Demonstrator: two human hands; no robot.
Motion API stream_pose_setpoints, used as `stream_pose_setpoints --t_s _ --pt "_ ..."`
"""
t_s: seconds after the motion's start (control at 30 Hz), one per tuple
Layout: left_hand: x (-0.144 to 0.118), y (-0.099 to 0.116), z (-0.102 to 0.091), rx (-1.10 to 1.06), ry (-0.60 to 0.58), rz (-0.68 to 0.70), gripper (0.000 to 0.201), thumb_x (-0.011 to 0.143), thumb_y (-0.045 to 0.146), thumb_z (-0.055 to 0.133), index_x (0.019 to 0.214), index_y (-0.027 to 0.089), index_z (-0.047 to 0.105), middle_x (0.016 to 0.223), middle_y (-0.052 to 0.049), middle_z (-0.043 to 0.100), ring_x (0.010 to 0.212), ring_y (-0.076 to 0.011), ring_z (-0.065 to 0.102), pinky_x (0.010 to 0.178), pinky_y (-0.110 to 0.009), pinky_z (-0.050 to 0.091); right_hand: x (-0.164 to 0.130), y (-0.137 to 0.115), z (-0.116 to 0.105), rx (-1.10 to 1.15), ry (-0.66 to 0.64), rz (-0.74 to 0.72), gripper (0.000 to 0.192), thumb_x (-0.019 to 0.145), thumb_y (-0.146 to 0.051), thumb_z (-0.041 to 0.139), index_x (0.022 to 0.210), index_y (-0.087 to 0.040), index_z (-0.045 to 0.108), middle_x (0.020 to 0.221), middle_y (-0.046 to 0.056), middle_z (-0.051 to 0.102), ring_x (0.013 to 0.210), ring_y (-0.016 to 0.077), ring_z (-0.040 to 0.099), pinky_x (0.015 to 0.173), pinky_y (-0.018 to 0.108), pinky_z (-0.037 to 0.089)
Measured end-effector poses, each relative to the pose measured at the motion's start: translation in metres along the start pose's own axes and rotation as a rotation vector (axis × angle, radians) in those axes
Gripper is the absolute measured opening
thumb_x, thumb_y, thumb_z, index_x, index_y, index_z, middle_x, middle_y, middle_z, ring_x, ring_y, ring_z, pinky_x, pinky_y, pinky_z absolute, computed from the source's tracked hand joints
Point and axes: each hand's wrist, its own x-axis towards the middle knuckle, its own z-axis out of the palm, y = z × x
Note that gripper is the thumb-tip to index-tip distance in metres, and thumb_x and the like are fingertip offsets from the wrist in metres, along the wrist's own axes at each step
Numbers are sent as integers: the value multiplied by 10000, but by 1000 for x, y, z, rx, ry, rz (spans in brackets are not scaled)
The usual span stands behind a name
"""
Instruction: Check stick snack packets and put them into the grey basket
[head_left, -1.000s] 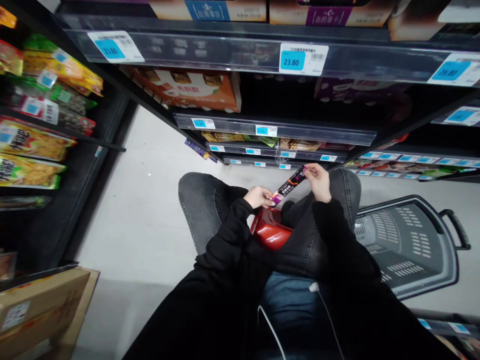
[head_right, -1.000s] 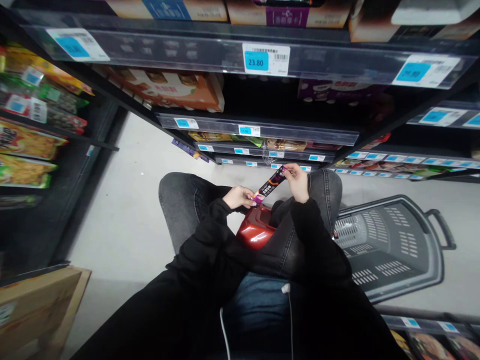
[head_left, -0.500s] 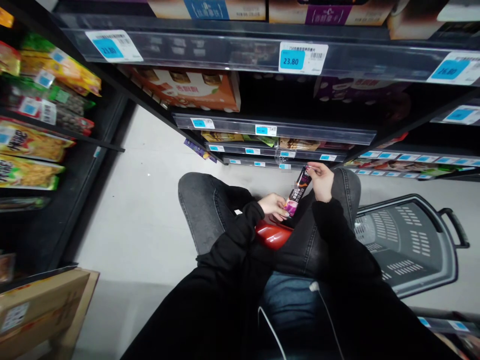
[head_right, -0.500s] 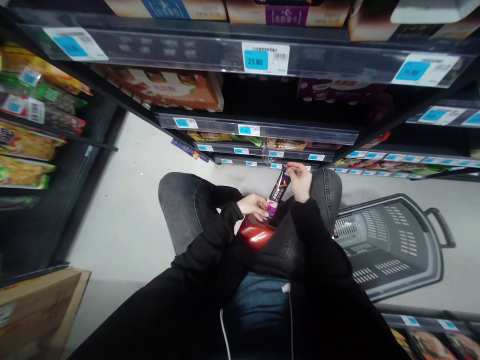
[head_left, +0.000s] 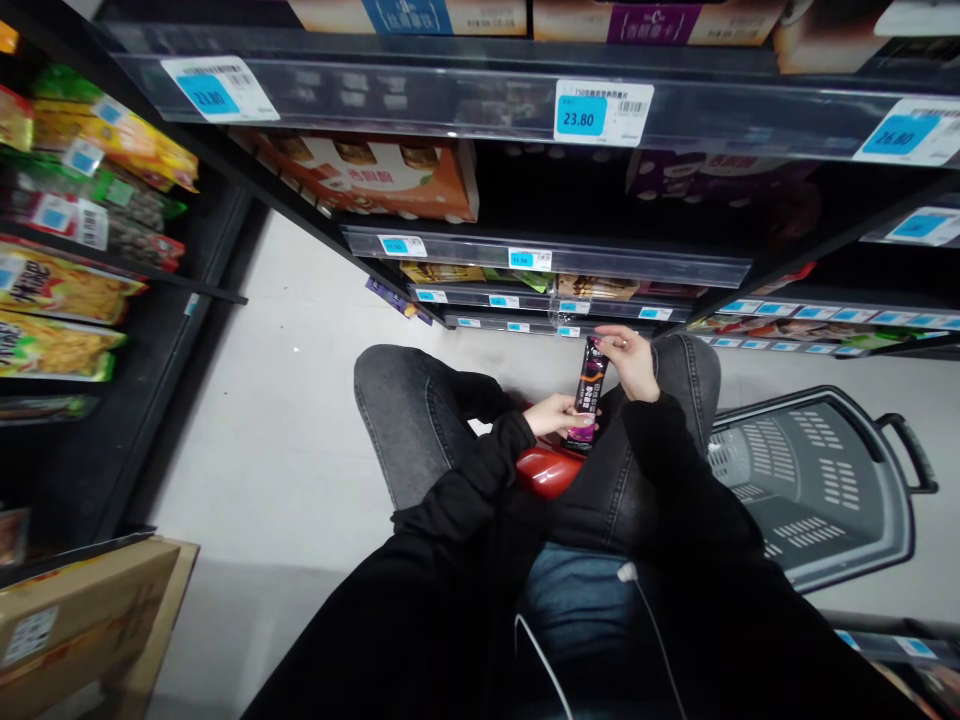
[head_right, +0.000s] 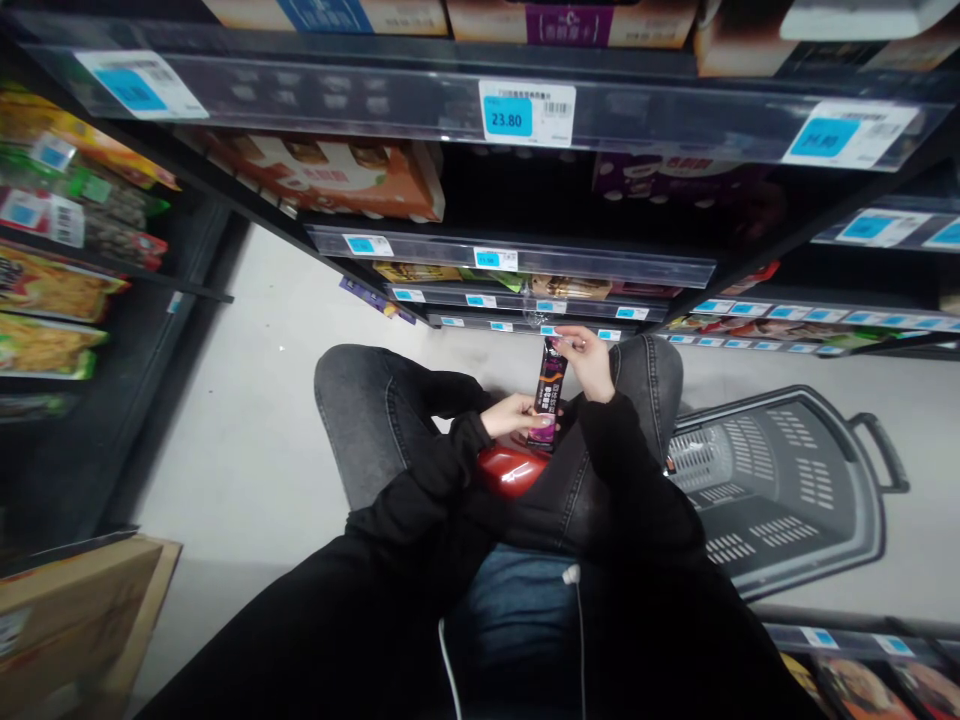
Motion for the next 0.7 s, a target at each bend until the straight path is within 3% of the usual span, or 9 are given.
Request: stream_pose_setpoints --t_s 0.13,0.23,0.33,0.43,0.6,0.7 --pt "1 -2 -4 -40 55 5 518 482 329 807 919 97 654 758 -63 685 655 -141 633 698 -293 500 0 1 -1 25 -48 37 262 609 -318 693 833 -188 653 737 3 650 671 111 579 665 263 470" --pt "-2 -1 -3 -54 79 -16 507 481 322 809 918 112 658 741 -41 679 646 -134 631 688 -290 501 0 2 0 -5 -154 75 292 581 -318 713 836 -187 659 785 10 664 711 122 596 685 271 480" --pt "-4 0 -1 -56 97 -15 493 505 325 799 927 116 654 748 -43 676 646 -131 628 656 -272 502 -2 2 1 -14 -242 162 282 553 -321 732 774 -160 658 712 7 662 640 123 597 631 270 484" --pt "-4 0 -1 -8 100 18 479 524 324 790 923 106 642 759 -58 673 631 -133 627 613 -257 503 -3 2 2 6 -219 193 264 545 -328 735 722 -149 655 648 -2 654 568 114 583 574 259 477" --pt "-1 1 -1 -73 149 112 536 586 423 733 1015 148 568 991 -119 656 671 -175 659 523 -239 504 -4 2 5 11 -151 168 260 524 -327 745 697 -154 658 618 -7 653 534 114 573 547 259 475" --pt "0 2 -2 -84 184 98 512 593 469 712 950 124 587 958 -131 668 637 -187 663 502 -237 501 -4 3 7 19 -118 175 249 530 -339 740 679 -160 654 604 -9 647 526 115 571 535 258 476"
